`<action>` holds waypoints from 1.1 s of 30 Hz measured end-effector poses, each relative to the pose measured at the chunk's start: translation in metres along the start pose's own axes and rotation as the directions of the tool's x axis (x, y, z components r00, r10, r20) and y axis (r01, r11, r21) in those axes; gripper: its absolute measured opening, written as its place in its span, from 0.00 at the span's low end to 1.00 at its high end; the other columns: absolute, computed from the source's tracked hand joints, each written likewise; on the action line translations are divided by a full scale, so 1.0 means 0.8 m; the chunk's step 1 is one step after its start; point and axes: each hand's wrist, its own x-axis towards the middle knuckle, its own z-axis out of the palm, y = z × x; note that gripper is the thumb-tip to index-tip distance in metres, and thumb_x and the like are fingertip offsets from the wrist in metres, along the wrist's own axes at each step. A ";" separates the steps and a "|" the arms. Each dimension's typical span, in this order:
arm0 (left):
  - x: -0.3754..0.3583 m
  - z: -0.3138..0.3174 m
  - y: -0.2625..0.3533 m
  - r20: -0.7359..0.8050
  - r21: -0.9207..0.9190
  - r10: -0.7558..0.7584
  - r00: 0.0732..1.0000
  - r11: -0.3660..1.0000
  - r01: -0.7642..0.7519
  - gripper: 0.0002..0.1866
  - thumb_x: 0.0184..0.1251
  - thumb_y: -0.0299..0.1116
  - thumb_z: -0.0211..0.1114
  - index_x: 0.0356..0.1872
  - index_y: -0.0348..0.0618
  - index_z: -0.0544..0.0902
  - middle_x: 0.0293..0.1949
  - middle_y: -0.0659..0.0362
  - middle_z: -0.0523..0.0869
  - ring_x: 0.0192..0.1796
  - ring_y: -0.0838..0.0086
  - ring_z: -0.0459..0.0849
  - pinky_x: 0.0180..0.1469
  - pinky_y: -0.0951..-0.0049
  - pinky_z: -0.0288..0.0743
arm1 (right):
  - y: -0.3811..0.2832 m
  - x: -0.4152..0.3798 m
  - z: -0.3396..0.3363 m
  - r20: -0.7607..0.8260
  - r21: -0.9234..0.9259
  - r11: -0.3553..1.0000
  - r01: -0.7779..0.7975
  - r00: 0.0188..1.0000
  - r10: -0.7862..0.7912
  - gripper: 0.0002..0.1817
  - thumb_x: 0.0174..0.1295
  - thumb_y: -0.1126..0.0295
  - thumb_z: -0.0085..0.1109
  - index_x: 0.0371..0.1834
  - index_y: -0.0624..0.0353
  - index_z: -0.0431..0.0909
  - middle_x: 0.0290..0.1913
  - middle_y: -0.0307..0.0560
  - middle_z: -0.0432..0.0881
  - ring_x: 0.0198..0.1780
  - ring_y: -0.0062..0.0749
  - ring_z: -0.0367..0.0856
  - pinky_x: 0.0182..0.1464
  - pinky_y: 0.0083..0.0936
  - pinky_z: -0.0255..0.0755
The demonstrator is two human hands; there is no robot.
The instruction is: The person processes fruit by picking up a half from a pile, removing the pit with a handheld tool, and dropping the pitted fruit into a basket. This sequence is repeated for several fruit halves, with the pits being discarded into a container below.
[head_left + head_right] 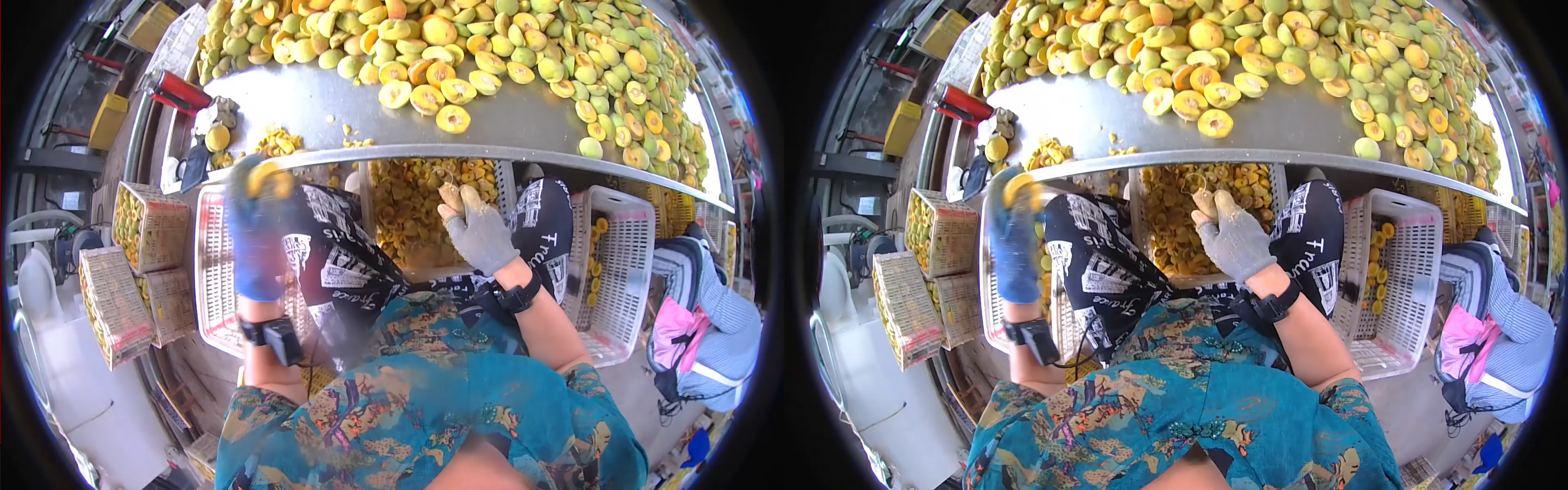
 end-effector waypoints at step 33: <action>0.220 0.221 -0.163 0.776 0.041 0.139 0.616 0.963 -0.268 0.42 0.54 0.16 0.62 0.74 0.45 0.59 0.52 0.57 0.78 0.46 0.73 0.78 0.49 0.72 0.76 | 0.042 -0.005 0.017 0.204 0.390 0.897 -0.208 0.969 0.136 0.22 0.60 0.52 0.56 0.47 0.58 0.75 0.47 0.59 0.80 0.51 0.53 0.80 0.52 0.39 0.73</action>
